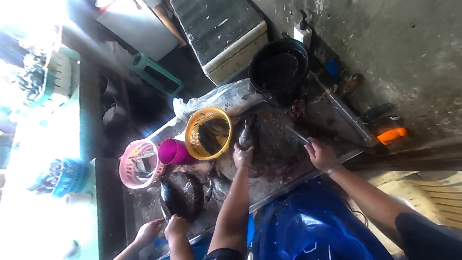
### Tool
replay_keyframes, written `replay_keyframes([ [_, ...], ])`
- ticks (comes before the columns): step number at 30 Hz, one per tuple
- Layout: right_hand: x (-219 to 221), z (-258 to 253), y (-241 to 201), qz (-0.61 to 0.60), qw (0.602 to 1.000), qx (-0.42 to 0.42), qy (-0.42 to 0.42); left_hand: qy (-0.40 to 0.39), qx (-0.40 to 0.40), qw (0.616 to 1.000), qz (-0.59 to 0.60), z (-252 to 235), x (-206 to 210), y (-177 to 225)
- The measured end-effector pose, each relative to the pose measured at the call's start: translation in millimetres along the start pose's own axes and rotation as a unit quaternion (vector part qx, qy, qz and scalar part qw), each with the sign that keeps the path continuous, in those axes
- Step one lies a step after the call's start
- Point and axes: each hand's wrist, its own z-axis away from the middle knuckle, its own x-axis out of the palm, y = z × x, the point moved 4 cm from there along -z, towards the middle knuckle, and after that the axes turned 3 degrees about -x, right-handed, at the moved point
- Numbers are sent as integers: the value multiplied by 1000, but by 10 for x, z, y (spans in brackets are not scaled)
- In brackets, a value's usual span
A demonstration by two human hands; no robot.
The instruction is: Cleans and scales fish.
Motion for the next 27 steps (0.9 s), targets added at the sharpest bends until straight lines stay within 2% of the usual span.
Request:
replay_keyframes([
  [2,56,-146,94,32,988,61,-139,7,-13,1000,23,-10,39,24],
  [3,21,-236,40,33,985,77,-153,20,-14,999,46,-19,50,35],
  [5,-177,-432,-279,-11,994,53,-94,44,-13,994,96,-22,45,50],
  [7,-320,-649,-650,-73,997,0,-35,30,-23,993,113,9,56,25],
  [10,-515,-995,-1149,-148,989,-27,-16,-14,-14,995,101,42,112,61],
  [12,-602,-1113,-1412,-154,988,-30,-3,-47,-25,983,176,81,160,105],
  [13,-611,-1147,-1506,-136,990,-29,-7,-76,-40,957,279,123,204,150],
  [15,-436,-1135,-1580,-105,993,-4,-47,-157,-65,841,515,259,277,327],
  [16,-231,-1029,-1544,-111,992,13,-65,-189,-63,793,576,317,284,415],
  [17,16,-854,-1460,-131,989,19,-65,-205,-64,764,608,362,274,476],
  [19,313,-538,-1239,-161,981,11,-112,-193,-93,745,632,403,246,483],
  [21,143,-401,-1105,-145,967,-1,-211,-190,-118,725,651,433,256,418],
  [22,46,-414,-1080,-136,963,0,-232,-194,-127,711,663,473,283,383],
  [23,20,-478,-1068,-139,967,1,-214,-195,-134,705,669,519,312,378],
  [25,153,-640,-1062,-168,980,10,-104,-202,-131,693,679,594,345,518],
  [27,286,-563,-1113,-196,977,7,-89,-195,-117,695,682,619,302,643],
])
